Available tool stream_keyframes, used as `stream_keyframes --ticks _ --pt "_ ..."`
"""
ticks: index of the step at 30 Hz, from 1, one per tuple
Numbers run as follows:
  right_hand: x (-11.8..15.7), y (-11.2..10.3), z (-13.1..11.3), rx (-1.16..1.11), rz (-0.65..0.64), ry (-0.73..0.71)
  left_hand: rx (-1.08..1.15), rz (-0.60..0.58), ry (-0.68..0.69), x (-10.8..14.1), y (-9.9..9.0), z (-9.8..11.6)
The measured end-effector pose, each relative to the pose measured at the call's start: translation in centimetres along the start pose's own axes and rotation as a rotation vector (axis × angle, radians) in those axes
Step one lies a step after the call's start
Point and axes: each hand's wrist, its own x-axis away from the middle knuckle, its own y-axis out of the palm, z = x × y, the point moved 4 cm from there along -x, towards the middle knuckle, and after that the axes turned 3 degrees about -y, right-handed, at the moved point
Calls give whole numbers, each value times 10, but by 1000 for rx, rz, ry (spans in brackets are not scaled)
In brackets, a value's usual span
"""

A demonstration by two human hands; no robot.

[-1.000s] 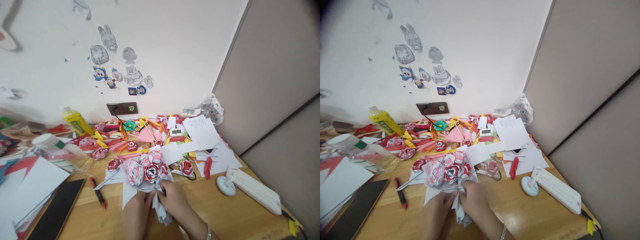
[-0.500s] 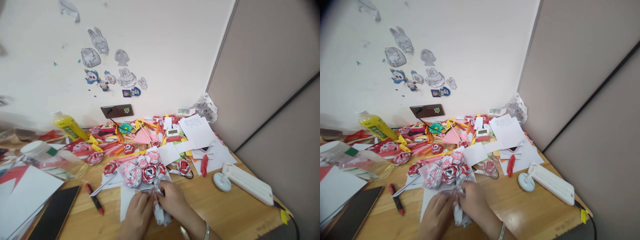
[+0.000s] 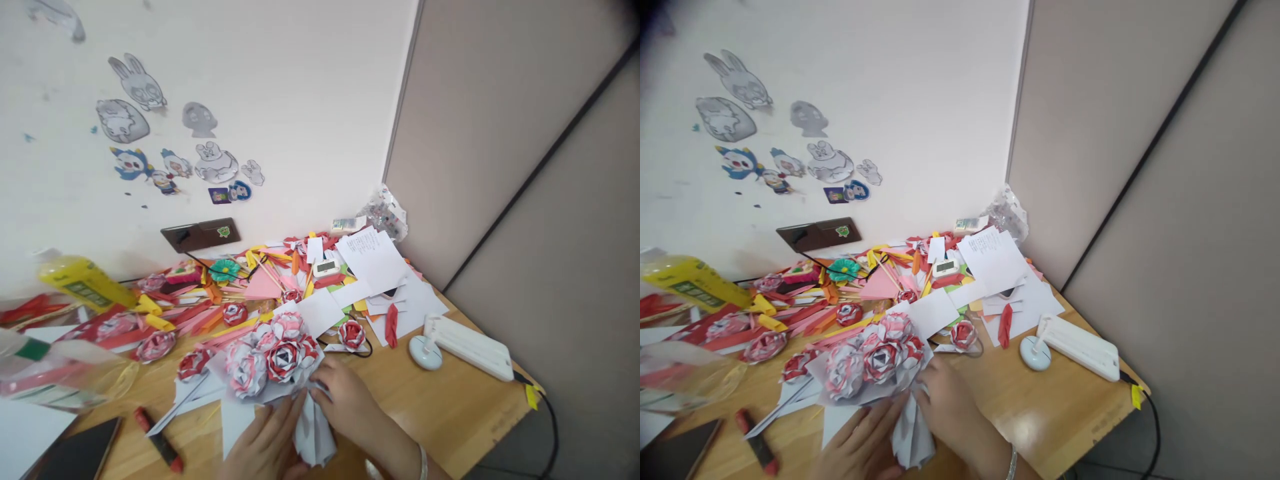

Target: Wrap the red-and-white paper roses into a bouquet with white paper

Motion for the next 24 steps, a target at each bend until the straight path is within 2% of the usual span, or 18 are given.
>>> stream_keyframes --ticks 3,5,11,17,21,24 --pt "0 -10 12 77 193 135 -16 -29 33 -2 -2 -2" --pt "0 -10 20 37 234 191 -54 -41 81 -2 -5 -3" --pt "-4 0 41 -210 190 270 -100 -20 117 -5 -9 -5" --pt "-8 -1 43 -417 114 217 -103 -38 115 -4 -9 -5" --pt "-4 7 38 -778 -8 276 -74 -54 100 -3 -11 -6" --pt "-2 15 33 -1019 -51 346 -43 -64 87 -3 -10 -7"
